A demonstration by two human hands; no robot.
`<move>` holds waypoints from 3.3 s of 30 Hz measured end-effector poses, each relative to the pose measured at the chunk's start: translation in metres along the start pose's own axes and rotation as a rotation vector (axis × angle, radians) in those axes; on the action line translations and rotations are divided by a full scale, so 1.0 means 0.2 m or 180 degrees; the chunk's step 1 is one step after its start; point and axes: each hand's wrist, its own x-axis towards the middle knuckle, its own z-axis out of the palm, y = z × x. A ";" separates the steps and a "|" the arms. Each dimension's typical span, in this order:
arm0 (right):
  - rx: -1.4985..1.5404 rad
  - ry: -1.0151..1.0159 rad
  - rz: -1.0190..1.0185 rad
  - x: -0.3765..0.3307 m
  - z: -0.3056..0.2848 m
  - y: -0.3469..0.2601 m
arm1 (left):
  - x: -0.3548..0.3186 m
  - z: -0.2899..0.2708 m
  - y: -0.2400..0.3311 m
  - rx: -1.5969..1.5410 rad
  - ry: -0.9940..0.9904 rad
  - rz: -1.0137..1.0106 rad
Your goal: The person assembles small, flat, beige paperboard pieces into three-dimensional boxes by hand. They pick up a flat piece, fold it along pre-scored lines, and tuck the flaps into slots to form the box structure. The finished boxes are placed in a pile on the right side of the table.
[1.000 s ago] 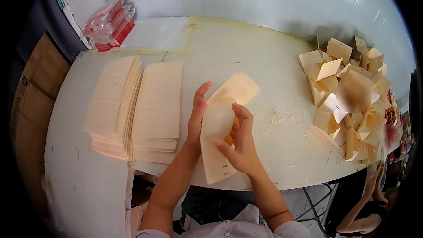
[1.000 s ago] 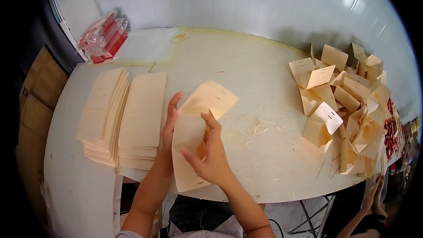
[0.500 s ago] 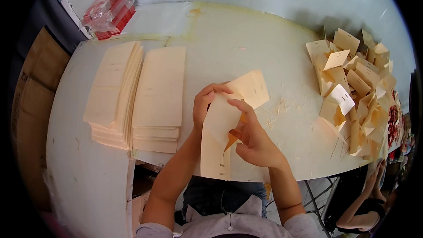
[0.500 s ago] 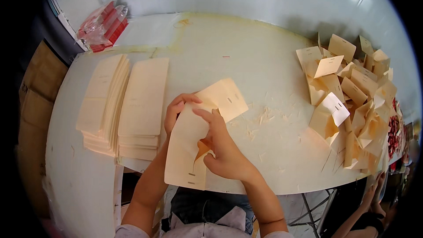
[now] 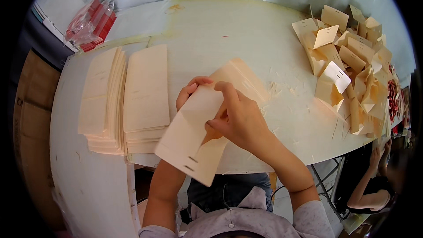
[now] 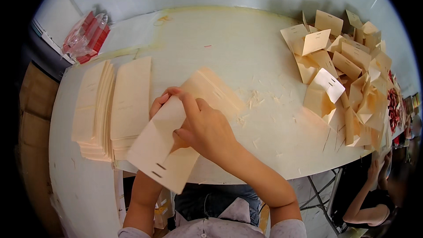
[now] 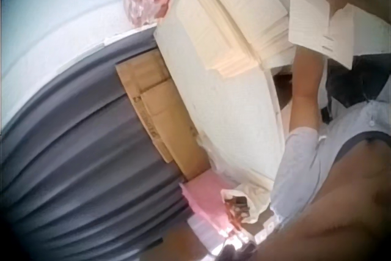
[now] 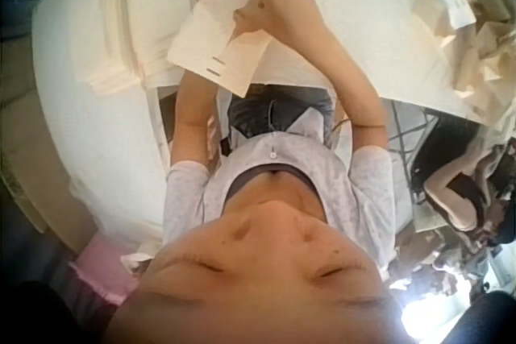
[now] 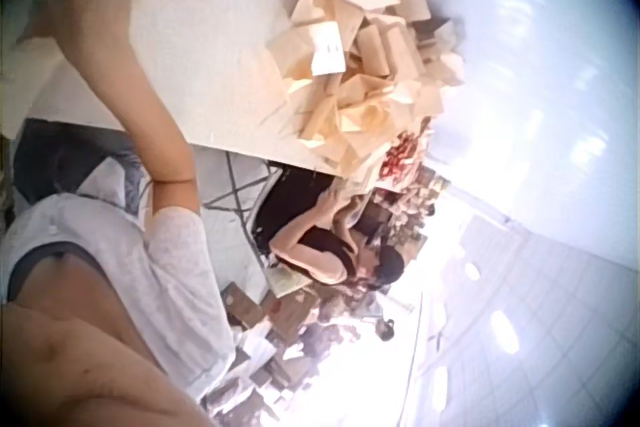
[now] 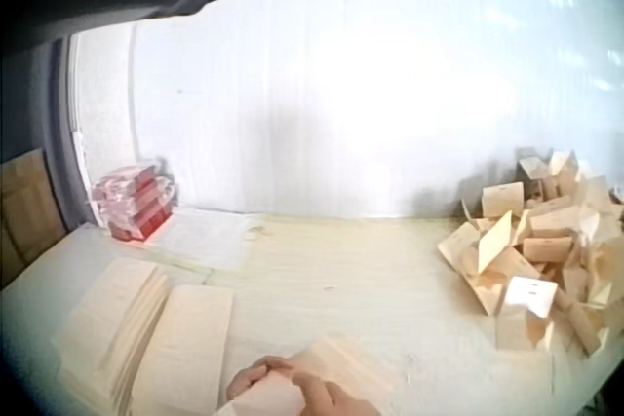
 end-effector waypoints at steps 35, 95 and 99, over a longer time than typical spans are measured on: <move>0.2254 -0.0472 0.0643 0.00 0.03 0.10 | 0.03 -0.01 -0.01 -0.1303 -0.1445 -0.0625; 0.0058 0.1898 -0.1338 -0.26 0.12 0.14 | -0.02 -0.01 0.10 0.0048 -0.1371 0.1298; 0.0749 0.1912 -0.1630 -0.19 0.20 0.15 | -0.01 0.04 0.07 -0.0171 -0.2031 0.1132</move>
